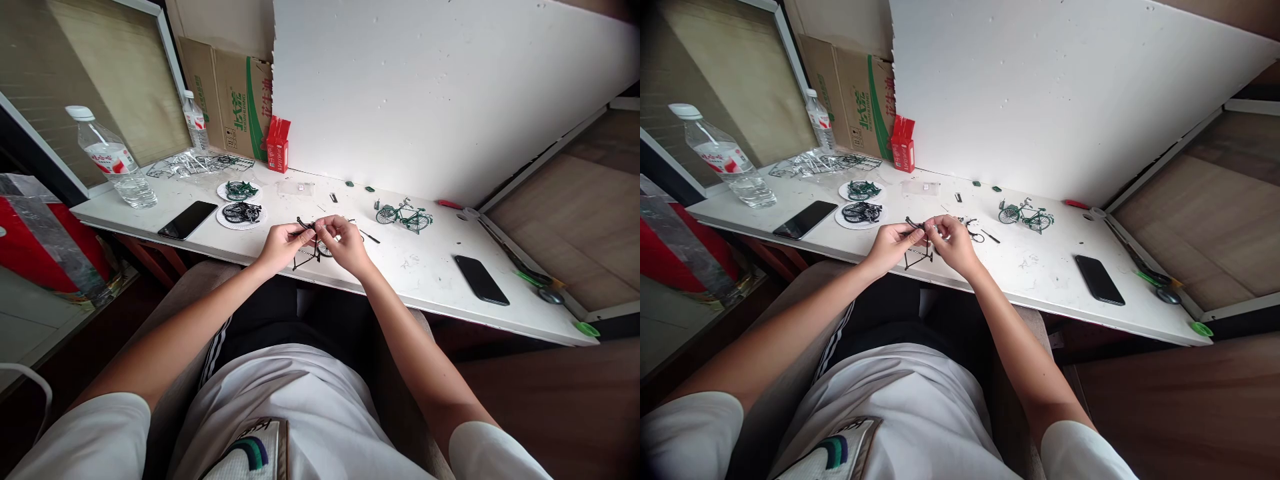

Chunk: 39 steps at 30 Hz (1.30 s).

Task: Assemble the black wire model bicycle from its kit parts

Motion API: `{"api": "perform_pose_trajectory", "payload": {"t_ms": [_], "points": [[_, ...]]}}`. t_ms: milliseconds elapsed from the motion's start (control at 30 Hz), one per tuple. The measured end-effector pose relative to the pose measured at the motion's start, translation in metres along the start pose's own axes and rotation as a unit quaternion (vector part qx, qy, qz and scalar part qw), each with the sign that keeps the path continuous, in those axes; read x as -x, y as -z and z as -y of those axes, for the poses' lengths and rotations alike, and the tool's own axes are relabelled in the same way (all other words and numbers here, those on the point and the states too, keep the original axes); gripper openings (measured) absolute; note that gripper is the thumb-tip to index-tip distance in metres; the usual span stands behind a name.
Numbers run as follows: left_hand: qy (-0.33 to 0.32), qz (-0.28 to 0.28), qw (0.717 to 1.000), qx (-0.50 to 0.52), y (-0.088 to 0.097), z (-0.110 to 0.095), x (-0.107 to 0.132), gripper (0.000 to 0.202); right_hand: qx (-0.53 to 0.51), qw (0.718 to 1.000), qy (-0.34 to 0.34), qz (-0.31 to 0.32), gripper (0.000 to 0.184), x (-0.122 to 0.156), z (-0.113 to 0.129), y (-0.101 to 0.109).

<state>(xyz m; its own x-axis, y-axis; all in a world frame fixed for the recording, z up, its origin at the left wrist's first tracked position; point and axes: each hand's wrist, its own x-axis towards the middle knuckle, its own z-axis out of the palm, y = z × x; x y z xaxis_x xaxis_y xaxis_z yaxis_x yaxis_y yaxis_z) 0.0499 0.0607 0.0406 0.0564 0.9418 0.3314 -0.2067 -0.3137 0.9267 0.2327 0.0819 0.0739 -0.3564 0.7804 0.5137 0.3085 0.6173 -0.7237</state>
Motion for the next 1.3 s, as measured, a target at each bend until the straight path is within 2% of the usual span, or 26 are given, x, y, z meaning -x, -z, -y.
{"api": "perform_pose_trajectory", "payload": {"t_ms": [200,400,767,1100,1300], "points": [[0.003,0.006,1.000,0.002,0.001,0.001,-0.001,0.057,-0.003,1.000,-0.009,0.008,0.049,0.000,-0.002,0.000],[0.001,0.012,1.000,-0.002,0.002,0.003,-0.001,0.056,0.010,1.000,0.002,0.021,0.046,0.000,-0.006,0.001],[0.005,0.006,1.000,-0.004,0.001,0.004,0.000,0.055,0.129,0.989,0.072,0.010,0.035,0.003,0.001,0.002],[0.005,0.004,1.000,-0.011,0.002,0.003,0.000,0.054,0.123,0.990,0.071,0.007,0.034,0.004,-0.007,-0.003],[0.006,-0.007,1.000,0.004,-0.001,0.003,0.002,0.053,0.124,0.990,0.069,-0.016,0.031,0.005,-0.008,-0.008]]}}
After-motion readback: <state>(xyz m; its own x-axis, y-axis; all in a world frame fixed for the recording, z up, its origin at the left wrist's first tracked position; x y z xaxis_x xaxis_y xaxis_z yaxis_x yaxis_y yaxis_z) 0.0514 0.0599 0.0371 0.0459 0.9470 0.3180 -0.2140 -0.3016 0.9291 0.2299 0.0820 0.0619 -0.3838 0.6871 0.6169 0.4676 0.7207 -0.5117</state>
